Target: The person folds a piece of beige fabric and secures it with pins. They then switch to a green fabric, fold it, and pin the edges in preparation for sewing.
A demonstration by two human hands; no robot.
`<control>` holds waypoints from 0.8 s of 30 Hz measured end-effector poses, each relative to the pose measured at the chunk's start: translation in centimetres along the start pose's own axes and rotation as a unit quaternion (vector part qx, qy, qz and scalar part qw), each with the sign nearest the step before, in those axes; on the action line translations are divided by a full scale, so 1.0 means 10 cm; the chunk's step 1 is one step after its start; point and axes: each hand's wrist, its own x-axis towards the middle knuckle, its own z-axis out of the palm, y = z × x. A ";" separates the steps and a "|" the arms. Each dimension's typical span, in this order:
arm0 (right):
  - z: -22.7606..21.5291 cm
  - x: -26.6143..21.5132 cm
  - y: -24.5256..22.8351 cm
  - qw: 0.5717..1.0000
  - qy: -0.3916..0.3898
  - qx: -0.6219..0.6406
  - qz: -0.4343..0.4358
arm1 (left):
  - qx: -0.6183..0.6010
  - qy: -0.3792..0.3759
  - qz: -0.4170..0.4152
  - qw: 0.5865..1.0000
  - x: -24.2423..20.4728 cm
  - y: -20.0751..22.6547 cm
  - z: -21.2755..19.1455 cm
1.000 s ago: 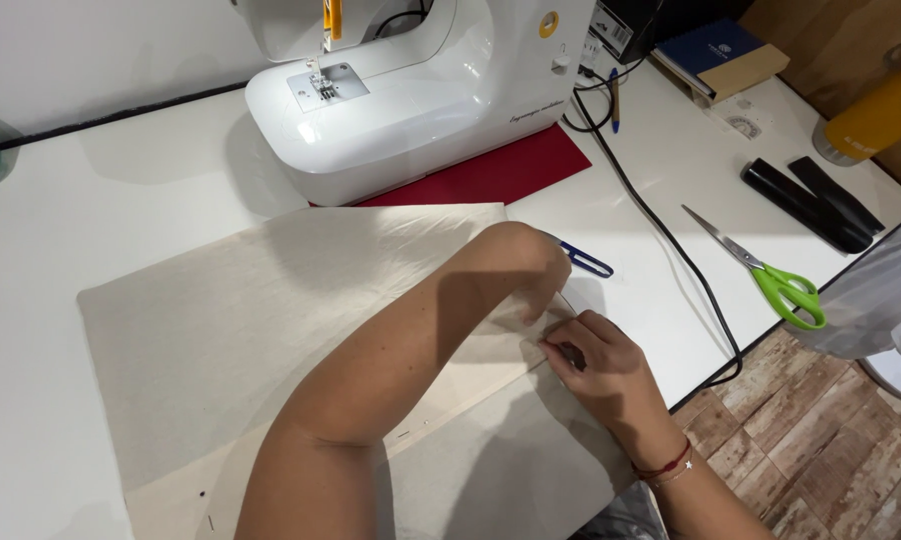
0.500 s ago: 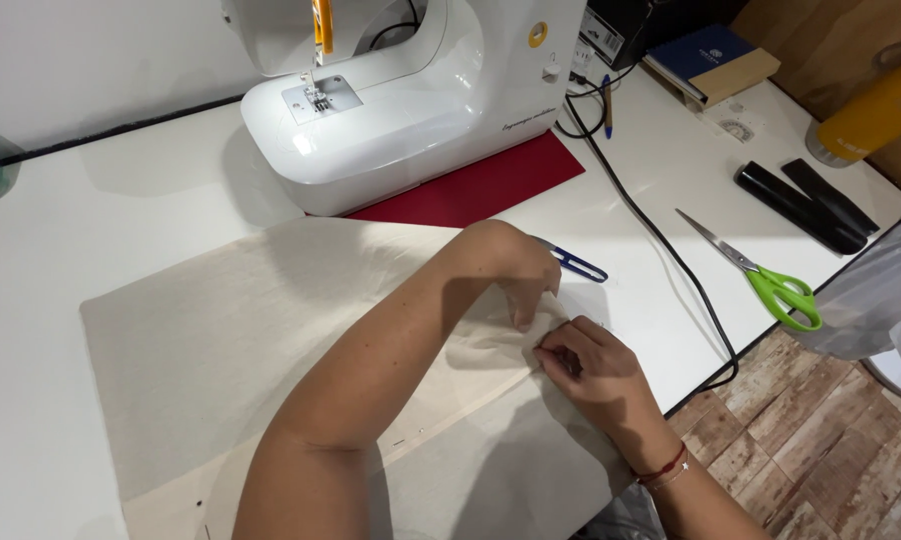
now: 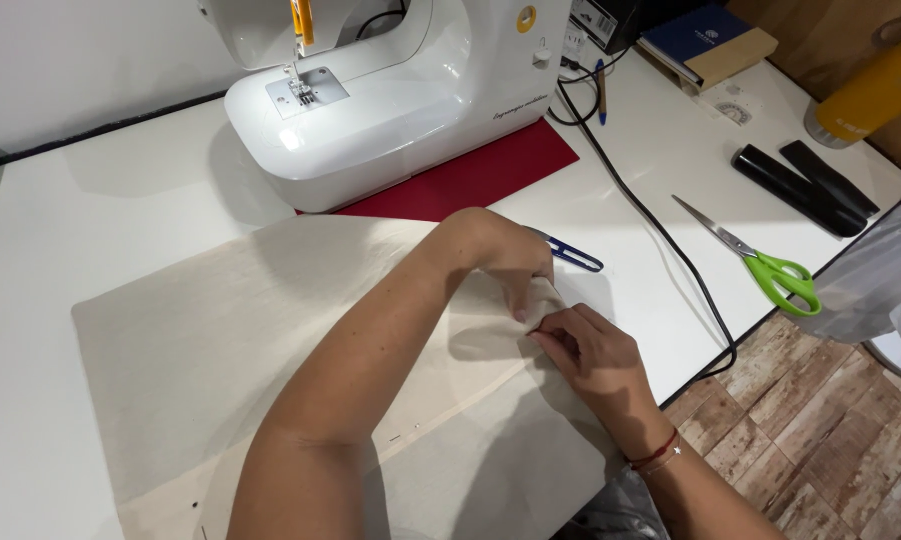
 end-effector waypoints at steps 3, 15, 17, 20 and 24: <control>0.04 -0.01 0.02 1.000 -0.005 0.020 0.008 | -0.006 0.037 -0.030 0.999 0.23 -0.25 0.05; -0.24 0.10 0.41 0.992 -0.123 0.014 0.021 | 0.213 0.347 -0.067 0.911 0.18 -0.46 0.37; -0.25 0.19 0.59 0.992 -0.127 0.011 0.004 | 0.227 0.393 -0.039 0.891 -0.27 -0.41 0.51; -0.46 0.35 0.74 0.972 -0.218 -0.004 -0.091 | 0.232 0.395 -0.053 0.887 -1.21 -0.27 0.83; -0.74 0.43 0.78 0.925 -0.360 0.087 -0.081 | 0.118 0.389 -0.198 0.892 -2.45 -0.33 1.79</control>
